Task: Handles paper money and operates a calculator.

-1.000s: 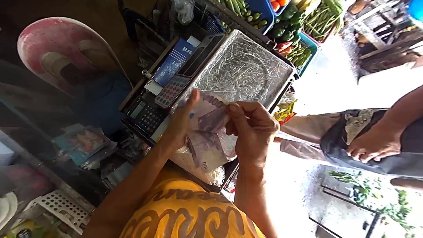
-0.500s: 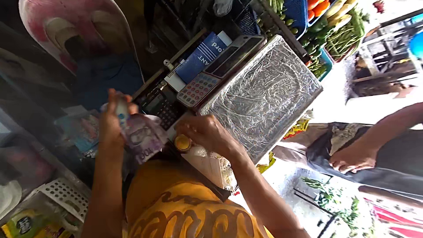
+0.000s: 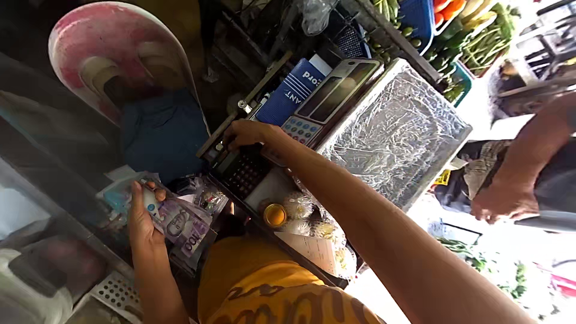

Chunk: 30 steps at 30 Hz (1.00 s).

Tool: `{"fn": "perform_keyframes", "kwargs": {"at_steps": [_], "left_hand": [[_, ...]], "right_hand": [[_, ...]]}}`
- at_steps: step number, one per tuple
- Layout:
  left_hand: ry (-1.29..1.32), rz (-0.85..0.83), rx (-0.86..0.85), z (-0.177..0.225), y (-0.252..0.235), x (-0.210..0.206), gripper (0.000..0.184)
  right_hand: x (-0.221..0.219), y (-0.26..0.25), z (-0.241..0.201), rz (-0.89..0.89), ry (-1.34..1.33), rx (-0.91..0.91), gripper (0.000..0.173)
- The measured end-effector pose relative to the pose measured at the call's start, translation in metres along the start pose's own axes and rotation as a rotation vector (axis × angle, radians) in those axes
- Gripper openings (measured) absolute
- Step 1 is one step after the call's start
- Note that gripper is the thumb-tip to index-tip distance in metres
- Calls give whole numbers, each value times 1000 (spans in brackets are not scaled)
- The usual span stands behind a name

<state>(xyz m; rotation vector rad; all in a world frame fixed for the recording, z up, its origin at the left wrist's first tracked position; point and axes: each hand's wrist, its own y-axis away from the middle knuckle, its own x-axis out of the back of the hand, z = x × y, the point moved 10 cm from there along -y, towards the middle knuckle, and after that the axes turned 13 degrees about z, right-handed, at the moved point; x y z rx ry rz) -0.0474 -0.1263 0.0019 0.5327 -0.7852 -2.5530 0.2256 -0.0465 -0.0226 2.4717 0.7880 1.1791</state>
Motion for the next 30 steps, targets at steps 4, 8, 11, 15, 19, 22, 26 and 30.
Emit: {"fn": "perform_keyframes", "kwargs": {"at_steps": [4, 8, 11, 15, 19, 22, 26, 30], "left_hand": [[-33, -10, 48, -8, -7, -8, 41], [-78, -122, 22, 1, -4, -34, 45], [4, -288, 85, 4, 11, -63, 50], [5, -519, 180, -7, 53, -122, 48], [-216, -762, 278, -41, 122, -189, 47], [-495, -986, 312, -79, 184, -223, 42], [-774, -1227, 371, -130, 251, -232, 54], [-867, -1276, 382, -161, 272, -231, 68]], "right_hand": [[27, 16, -13, 44, -294, 10, 23], [98, 64, -40, 285, -471, 79, 26], [160, 147, -45, 513, -429, 169, 26], [175, 275, 19, 752, -489, -1, 26], [136, 359, 110, 874, -711, -303, 25], [117, 389, 147, 908, -772, -393, 25], [117, 395, 176, 964, -731, -421, 27], [128, 404, 170, 1143, -334, -467, 34]]}}
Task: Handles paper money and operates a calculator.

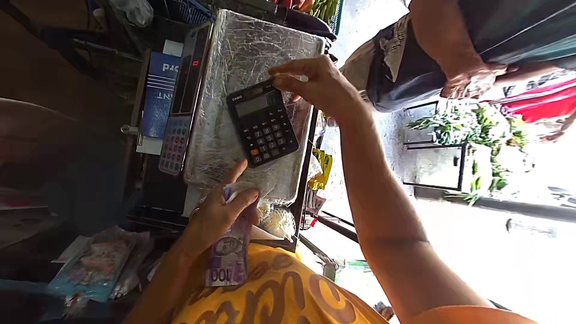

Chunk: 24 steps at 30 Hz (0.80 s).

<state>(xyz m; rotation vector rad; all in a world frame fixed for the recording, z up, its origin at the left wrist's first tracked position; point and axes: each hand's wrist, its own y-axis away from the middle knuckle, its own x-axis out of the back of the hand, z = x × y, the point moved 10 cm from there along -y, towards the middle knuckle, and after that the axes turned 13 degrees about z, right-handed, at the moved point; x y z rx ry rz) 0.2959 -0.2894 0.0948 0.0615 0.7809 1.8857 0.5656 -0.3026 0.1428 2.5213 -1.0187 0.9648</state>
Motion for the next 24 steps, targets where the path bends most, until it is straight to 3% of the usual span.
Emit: {"fn": "perform_keyframes", "kwargs": {"at_steps": [4, 6, 9, 14, 19, 24], "left_hand": [[20, 31, 51, -9, -4, -2, 69], [64, 40, 57, -10, -3, -1, 67], [61, 50, 31, -9, -5, 1, 64], [71, 30, 6, -9, -6, -3, 61], [35, 70, -1, -11, -5, 0, 60], [76, 50, 1, -14, -5, -1, 61]], "right_hand": [[8, 92, -51, 409, 225, 297, 33], [-9, 141, -61, 496, 201, 395, 32], [-43, 180, -60, 475, 196, 494, 10], [-66, 186, -58, 406, 253, 528, 15], [-60, 178, -65, 410, 247, 464, 15], [-35, 192, -51, 607, 247, 380, 3]]}}
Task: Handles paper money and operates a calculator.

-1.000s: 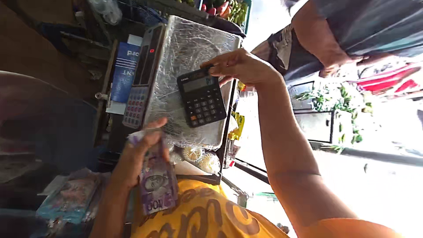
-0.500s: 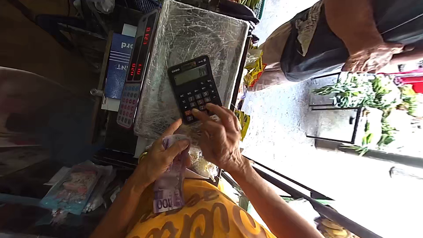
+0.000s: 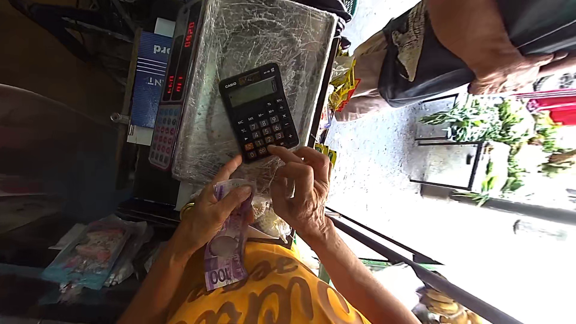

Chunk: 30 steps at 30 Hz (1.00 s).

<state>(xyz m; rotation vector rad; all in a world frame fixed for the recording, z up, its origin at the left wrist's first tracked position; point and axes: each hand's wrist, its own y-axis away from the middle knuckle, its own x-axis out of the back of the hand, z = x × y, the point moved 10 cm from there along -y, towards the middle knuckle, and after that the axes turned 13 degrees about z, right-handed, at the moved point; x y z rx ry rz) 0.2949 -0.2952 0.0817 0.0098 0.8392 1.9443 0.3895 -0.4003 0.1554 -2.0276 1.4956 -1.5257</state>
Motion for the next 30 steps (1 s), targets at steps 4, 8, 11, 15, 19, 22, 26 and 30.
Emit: {"fn": "perform_keyframes", "kwargs": {"at_steps": [4, 8, 11, 15, 19, 22, 26, 30], "left_hand": [[-31, 4, -3, 2, -1, 0, 60], [-8, -24, 18, 2, -1, -1, 60], [-24, -13, 6, 2, -2, 2, 61], [-46, -7, -13, 3, -3, 4, 60], [-54, -17, -22, 5, -3, 3, 60], [-73, -16, -50, 5, -4, 4, 60], [-71, -22, -52, 5, -3, 3, 60], [-37, -22, -26, 3, -3, 2, 61]], "right_hand": [[-9, 4, 0, -26, 46, 40, 3], [-20, -4, -3, -91, 94, 75, 8], [-14, -4, -2, -60, 69, 70, 6], [-9, 7, -4, -43, 108, 92, 10], [-8, 11, -10, -55, 106, 117, 6], [-16, 16, -19, -103, 63, 122, 6], [-15, 5, -10, -134, -34, -18, 4], [4, -21, 18, -41, 65, -78, 9]]}}
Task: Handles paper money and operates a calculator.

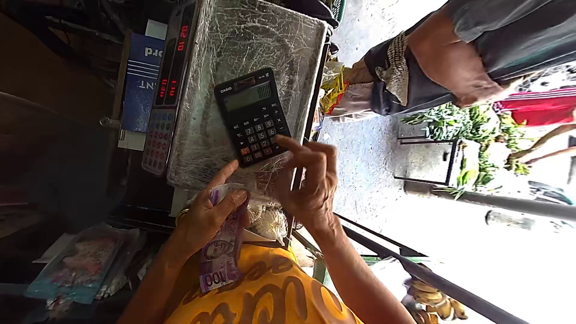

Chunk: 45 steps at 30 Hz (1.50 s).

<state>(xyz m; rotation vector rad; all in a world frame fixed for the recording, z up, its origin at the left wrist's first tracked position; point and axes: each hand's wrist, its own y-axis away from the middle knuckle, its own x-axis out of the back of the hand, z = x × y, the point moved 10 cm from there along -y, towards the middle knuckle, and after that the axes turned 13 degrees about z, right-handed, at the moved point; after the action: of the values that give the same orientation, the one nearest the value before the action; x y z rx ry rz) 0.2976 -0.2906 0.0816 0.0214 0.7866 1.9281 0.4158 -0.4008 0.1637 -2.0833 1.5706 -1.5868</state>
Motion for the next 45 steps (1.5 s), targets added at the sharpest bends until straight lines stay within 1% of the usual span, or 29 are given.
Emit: {"fn": "perform_keyframes", "kwargs": {"at_steps": [1, 3, 8, 13, 15, 16, 18, 20, 23, 25, 28, 35, 37, 40, 42, 45], "left_hand": [[9, -6, 8, -1, 0, -1, 62], [16, -18, 18, -2, 0, -1, 62], [39, -29, 27, -4, 0, 0, 62], [50, -37, 34, -4, 0, -2, 61], [42, -34, 36, -4, 0, -1, 61], [40, -34, 36, -5, 0, 0, 61], [46, -41, 27, -5, 0, 0, 60], [44, -37, 19, -5, 2, 1, 59], [23, -24, 15, -5, 2, 2, 59], [26, -33, 10, -5, 2, 1, 59], [30, -49, 6, -5, 2, -1, 59], [0, -18, -6, -1, 6, 1, 59], [-6, -11, -10, 0, 7, 1, 59], [-14, -5, -9, 0, 8, -1, 62], [0, -1, -15, 0, 8, -3, 63], [5, 15, 3, -1, 9, -4, 64]], "right_hand": [[2, -6, 6, 14, 35, 8, 13], [2, -12, 14, 18, 99, 21, 12], [-3, -13, 13, 37, 118, 81, 2], [-13, -12, 18, -55, 156, 37, 7], [-7, -15, 22, -40, 82, -20, 20], [-1, -15, 22, -2, 42, -31, 26], [10, -11, 17, 81, 4, -19, 16], [16, 4, 11, 117, -72, -14, 11], [10, 34, -1, 45, -188, 7, 2], [4, 50, -13, -2, -216, 54, 3], [3, 60, -23, -6, -227, 95, 2], [16, 43, -17, 59, -212, 73, 2], [22, 32, -7, 96, -144, 19, 4], [24, 16, 6, 93, -39, -65, 9], [20, 11, 4, 80, -11, -40, 10], [8, 14, -4, 38, -1, 31, 5]]}}
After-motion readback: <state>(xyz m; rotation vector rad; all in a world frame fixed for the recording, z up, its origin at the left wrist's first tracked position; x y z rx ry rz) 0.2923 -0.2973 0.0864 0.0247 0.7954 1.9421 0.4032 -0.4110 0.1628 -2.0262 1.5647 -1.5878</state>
